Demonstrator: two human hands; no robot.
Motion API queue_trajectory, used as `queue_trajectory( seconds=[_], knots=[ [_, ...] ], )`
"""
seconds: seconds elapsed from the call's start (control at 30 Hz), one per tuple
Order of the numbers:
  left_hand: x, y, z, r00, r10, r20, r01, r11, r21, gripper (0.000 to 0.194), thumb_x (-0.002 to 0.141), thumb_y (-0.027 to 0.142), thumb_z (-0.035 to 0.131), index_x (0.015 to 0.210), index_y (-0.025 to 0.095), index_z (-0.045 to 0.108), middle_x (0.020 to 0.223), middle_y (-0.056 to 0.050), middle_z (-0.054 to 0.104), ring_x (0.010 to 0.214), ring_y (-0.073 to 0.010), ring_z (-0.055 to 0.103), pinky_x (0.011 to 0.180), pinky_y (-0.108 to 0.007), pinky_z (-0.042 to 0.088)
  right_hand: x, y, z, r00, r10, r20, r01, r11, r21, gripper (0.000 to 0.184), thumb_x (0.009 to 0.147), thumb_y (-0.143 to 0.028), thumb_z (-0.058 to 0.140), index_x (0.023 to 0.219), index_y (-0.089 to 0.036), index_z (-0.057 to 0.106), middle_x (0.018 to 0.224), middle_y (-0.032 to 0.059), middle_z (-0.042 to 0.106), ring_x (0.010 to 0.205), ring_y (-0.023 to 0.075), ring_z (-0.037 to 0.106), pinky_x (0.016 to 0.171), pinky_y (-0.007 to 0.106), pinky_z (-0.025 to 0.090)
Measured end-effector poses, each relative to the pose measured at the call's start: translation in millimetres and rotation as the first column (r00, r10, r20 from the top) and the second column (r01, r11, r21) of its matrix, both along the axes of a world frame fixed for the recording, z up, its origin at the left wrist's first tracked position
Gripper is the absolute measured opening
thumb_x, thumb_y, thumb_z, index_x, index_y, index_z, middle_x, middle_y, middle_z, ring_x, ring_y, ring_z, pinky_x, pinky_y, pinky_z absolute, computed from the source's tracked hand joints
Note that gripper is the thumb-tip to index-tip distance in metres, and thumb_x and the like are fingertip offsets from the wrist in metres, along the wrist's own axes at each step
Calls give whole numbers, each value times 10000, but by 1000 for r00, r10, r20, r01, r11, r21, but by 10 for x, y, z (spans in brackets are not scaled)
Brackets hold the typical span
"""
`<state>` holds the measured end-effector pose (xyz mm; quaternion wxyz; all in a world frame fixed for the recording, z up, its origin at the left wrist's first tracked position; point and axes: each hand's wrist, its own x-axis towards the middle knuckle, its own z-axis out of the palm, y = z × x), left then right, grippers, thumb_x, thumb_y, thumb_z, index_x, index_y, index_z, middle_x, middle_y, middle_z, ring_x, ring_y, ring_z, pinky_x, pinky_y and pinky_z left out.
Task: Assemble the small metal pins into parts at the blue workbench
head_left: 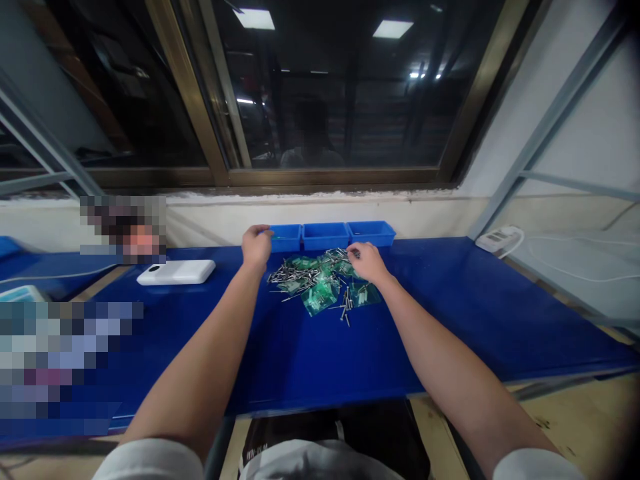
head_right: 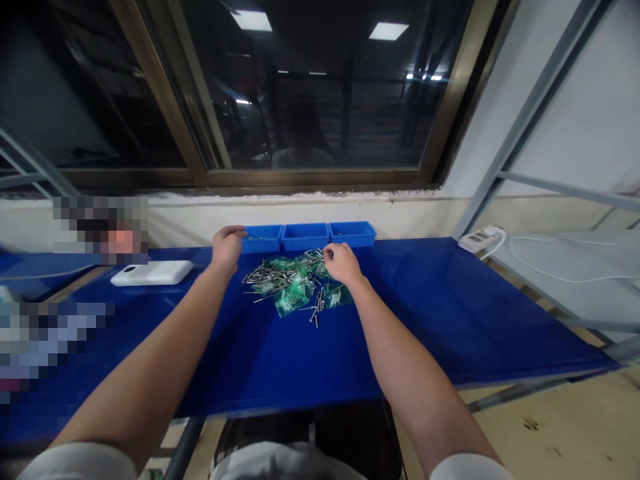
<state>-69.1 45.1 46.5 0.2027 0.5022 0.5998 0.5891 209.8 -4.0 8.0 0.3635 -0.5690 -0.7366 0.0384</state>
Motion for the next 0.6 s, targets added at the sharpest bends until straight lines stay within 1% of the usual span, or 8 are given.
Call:
queue_trajectory(
  seconds=[0.07, 0.13, 0.2, 0.3, 0.37, 0.43, 0.53, 0.6],
  knots=[
    [156, -127, -41, 993, -94, -73, 95, 995, 3, 289, 662, 276, 566, 903, 150, 662, 875, -61, 677, 842, -213, 608, 798, -327, 470, 5, 4, -5, 1000, -9, 25, 8, 1000, 5, 182, 810, -217, 507, 889, -207, 670, 894, 51, 688, 921, 228, 550, 824, 357, 428],
    [306, -256, -113, 941, -232, -244, 239, 971, -3, 252, 703, 283, 566, 894, 158, 673, 873, -61, 688, 845, -212, 616, 815, -327, 472, 2, 0, -10, 999, 6, 40, -7, 1000, 2, 166, 799, -233, 529, 877, -203, 672, 893, 53, 684, 901, 224, 542, 820, 356, 422],
    [424, -367, -196, 819, -328, -471, 355, 934, -33, 235, 742, 276, 556, 916, 178, 681, 934, -65, 693, 901, -223, 615, 864, -342, 459, -6, -15, -7, 998, 36, 57, -36, 999, -7, 148, 782, -262, 560, 858, -202, 671, 880, 52, 675, 883, 215, 536, 815, 351, 418],
    [526, -467, -284, 635, -346, -691, 404, 911, -85, 256, 787, 262, 524, 981, 199, 678, 1040, -78, 676, 1009, -254, 587, 921, -379, 431, -23, -66, 25, 989, 100, 112, -95, 995, -43, 129, 745, -308, 605, 797, -203, 658, 844, 45, 651, 864, 203, 527, 809, 341, 409],
    [553, -490, -305, 581, -335, -742, 392, 914, -105, 275, 811, 260, 491, 1012, 203, 671, 1063, -82, 668, 1038, -263, 574, 926, -395, 427, -35, -114, 65, 970, 166, 175, -153, 984, -86, 135, 708, -334, 640, 737, -202, 635, 825, 38, 633, 862, 199, 522, 799, 333, 406],
    [561, -494, -309, 553, -331, -765, 389, 914, -115, 283, 823, 262, 472, 1020, 204, 667, 1065, -80, 666, 1040, -262, 570, 923, -402, 427, -49, -161, 110, 945, 216, 246, -189, 974, -128, 172, 668, -358, 670, 706, -201, 610, 825, 34, 621, 867, 201, 518, 769, 320, 409],
    [558, -493, -314, 527, -331, -783, 406, 907, -110, 278, 829, 269, 463, 1005, 204, 668, 1059, -73, 668, 1036, -258, 569, 921, -406, 425, -79, -211, 163, 920, 207, 334, -169, 976, -140, 211, 644, -372, 681, 748, -203, 609, 861, 41, 624, 879, 210, 527, 723, 304, 411],
    [554, -498, -320, 530, -331, -781, 427, 900, -91, 267, 835, 272, 456, 972, 204, 675, 1038, -64, 674, 1016, -247, 576, 916, -394, 426, -102, -224, 180, 911, 187, 367, -151, 981, -125, 210, 662, -361, 664, 797, -205, 623, 895, 45, 639, 895, 211, 546, 719, 296, 414]
  ],
)
